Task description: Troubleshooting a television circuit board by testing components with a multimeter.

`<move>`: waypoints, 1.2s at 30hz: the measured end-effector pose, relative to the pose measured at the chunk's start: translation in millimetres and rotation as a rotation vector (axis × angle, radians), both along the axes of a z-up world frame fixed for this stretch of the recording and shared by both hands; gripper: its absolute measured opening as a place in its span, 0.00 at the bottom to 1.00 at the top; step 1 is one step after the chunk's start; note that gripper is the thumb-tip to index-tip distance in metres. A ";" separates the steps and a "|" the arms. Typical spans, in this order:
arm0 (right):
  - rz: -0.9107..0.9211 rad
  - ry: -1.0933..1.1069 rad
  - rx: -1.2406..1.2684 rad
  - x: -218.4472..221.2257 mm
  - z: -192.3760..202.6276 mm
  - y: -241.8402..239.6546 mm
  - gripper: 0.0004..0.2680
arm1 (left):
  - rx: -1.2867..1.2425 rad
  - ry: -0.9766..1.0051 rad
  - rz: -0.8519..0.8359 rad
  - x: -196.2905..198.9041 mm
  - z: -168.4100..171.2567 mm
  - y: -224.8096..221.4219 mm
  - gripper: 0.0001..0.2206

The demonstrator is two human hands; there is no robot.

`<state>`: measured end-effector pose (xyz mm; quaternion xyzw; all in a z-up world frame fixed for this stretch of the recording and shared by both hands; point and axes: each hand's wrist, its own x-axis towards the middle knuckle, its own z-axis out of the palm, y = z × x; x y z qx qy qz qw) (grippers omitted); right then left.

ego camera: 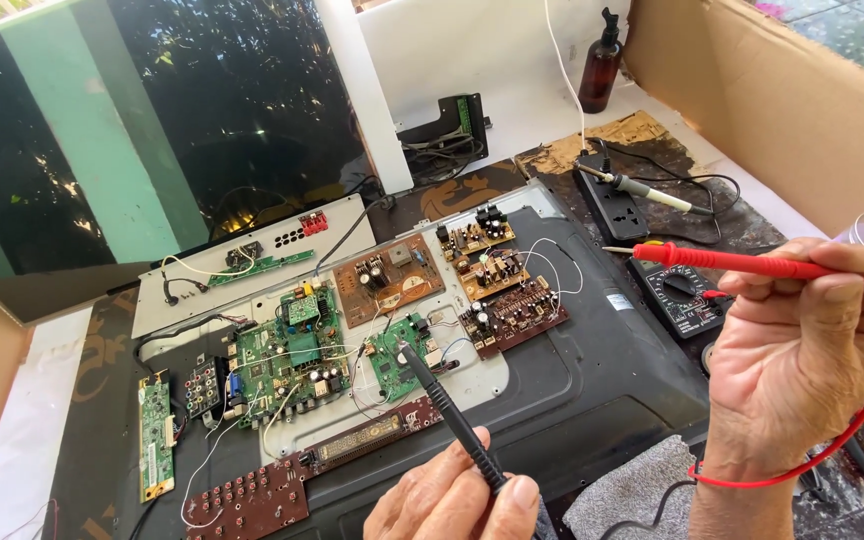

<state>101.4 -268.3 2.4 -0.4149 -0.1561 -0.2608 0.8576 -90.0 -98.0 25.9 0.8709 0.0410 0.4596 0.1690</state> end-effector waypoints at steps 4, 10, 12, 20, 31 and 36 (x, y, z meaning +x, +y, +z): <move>0.010 0.004 -0.036 -0.9 5.2 6.0 0.09 | -0.163 0.066 -0.003 -2.9 12.8 3.5 0.09; 0.103 -0.079 0.041 4.3 5.7 8.4 0.08 | 0.169 -0.191 -0.127 3.8 8.9 16.2 0.15; 0.072 -0.067 0.012 4.6 4.0 17.0 0.06 | 0.104 -0.106 -0.222 -2.8 20.1 20.8 0.12; 0.565 0.166 0.597 39.7 -13.8 47.3 0.07 | 0.155 -0.281 -0.274 9.2 14.0 37.1 0.10; 0.143 0.206 0.411 59.6 -47.7 -21.7 0.09 | 0.120 -0.161 -0.172 25.9 -55.5 63.7 0.17; -0.052 0.009 0.061 22.8 -21.5 -7.6 0.06 | 0.193 -0.268 -0.151 32.7 -27.3 58.7 0.12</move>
